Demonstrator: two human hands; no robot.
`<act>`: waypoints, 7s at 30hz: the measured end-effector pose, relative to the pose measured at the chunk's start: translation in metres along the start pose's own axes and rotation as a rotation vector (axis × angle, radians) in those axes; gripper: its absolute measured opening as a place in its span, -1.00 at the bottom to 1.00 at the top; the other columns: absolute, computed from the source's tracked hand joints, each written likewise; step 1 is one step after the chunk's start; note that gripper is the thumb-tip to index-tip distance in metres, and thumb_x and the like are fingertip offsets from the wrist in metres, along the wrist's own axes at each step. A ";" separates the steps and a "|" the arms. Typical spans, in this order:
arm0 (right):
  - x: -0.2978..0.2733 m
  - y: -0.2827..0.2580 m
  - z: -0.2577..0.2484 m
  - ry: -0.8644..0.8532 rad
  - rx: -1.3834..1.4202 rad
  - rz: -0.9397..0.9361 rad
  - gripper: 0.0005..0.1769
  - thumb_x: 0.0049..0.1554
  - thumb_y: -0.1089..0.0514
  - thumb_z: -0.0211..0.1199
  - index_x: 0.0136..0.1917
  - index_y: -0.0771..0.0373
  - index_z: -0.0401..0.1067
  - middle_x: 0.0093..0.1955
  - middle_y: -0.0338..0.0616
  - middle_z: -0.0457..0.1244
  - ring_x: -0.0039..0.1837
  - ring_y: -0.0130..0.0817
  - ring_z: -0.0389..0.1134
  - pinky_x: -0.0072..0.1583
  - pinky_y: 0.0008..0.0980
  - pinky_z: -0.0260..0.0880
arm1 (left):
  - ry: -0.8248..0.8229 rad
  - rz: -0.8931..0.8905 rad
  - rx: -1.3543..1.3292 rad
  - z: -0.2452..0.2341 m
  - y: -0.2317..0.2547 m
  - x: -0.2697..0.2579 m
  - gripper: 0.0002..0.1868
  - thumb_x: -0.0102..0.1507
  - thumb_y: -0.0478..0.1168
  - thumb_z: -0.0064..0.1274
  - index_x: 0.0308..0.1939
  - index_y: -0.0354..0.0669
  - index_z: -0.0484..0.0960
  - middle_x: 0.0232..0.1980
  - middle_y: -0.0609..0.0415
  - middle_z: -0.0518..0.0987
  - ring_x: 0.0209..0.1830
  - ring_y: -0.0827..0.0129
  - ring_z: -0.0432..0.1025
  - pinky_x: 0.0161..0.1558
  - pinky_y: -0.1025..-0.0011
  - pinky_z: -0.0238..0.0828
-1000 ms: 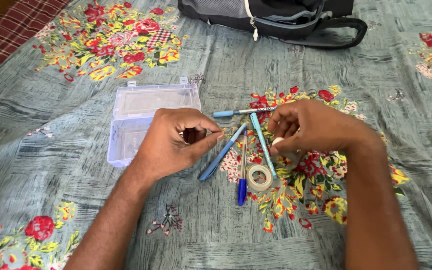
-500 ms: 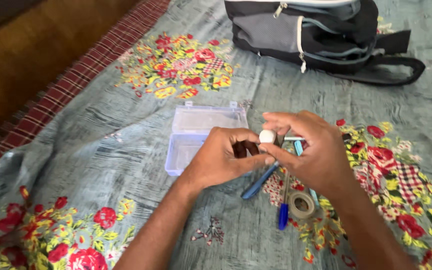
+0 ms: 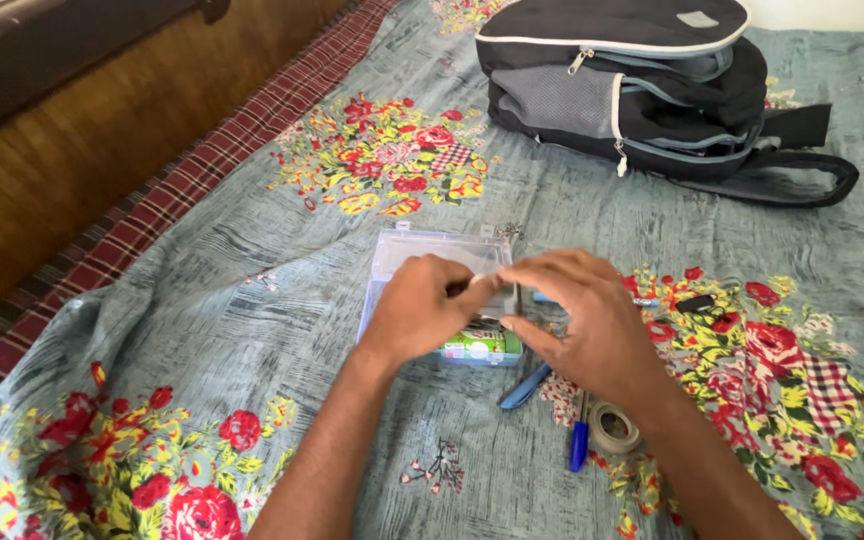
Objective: The person packs a black backpack with a cap, keys, a small container, and a blue-and-white round container. They then retrieve a clear plastic box, open it, and place several small items including a green tube, a stapler, and tape inside. The person closes the box and places it on the bed.
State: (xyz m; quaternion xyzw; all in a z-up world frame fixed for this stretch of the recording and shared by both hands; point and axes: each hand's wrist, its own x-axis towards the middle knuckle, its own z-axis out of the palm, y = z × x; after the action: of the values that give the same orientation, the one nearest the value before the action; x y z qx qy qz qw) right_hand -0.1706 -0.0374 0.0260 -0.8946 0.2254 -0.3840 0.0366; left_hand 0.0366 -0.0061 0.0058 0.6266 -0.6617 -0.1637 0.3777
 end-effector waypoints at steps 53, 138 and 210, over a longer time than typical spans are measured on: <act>-0.005 0.004 0.025 -0.134 -0.032 -0.076 -0.66 0.05 0.15 0.30 0.11 0.19 0.59 0.06 -0.10 0.39 0.12 -0.08 0.36 0.18 -0.08 0.29 | -0.081 0.064 0.311 -0.017 -0.005 -0.021 -0.77 0.03 -0.09 0.12 -0.40 -0.14 0.75 -0.40 -0.18 0.65 -0.35 -0.10 0.56 -0.20 0.05 0.51; -0.020 0.030 -0.022 0.019 0.124 0.094 -0.71 0.02 0.39 0.05 -0.11 0.23 0.57 -0.21 -0.12 0.37 -0.12 -0.22 0.41 -0.01 -0.25 0.38 | 0.467 -0.010 -0.563 -0.006 -0.048 -0.069 -0.50 0.38 -0.10 -0.34 -0.19 -0.32 0.73 -0.19 0.01 0.66 -0.16 0.35 0.47 -0.06 0.38 0.35; -0.008 -0.001 0.014 -0.143 0.673 0.333 -0.77 -0.03 0.27 0.49 -0.09 0.32 0.55 0.09 -0.13 0.43 0.06 -0.49 0.43 0.09 -0.44 0.49 | 0.440 -0.163 -0.508 0.010 -0.058 -0.054 -0.85 0.22 -0.41 0.06 -0.19 -0.30 0.73 -0.32 0.13 0.63 -0.42 0.60 0.41 -0.34 0.58 0.36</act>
State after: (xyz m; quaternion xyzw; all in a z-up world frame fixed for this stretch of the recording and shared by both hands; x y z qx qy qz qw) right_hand -0.1654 -0.0347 0.0112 -0.8083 0.2259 -0.3620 0.4058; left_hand 0.0660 0.0331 -0.0567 0.5836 -0.4504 -0.2140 0.6409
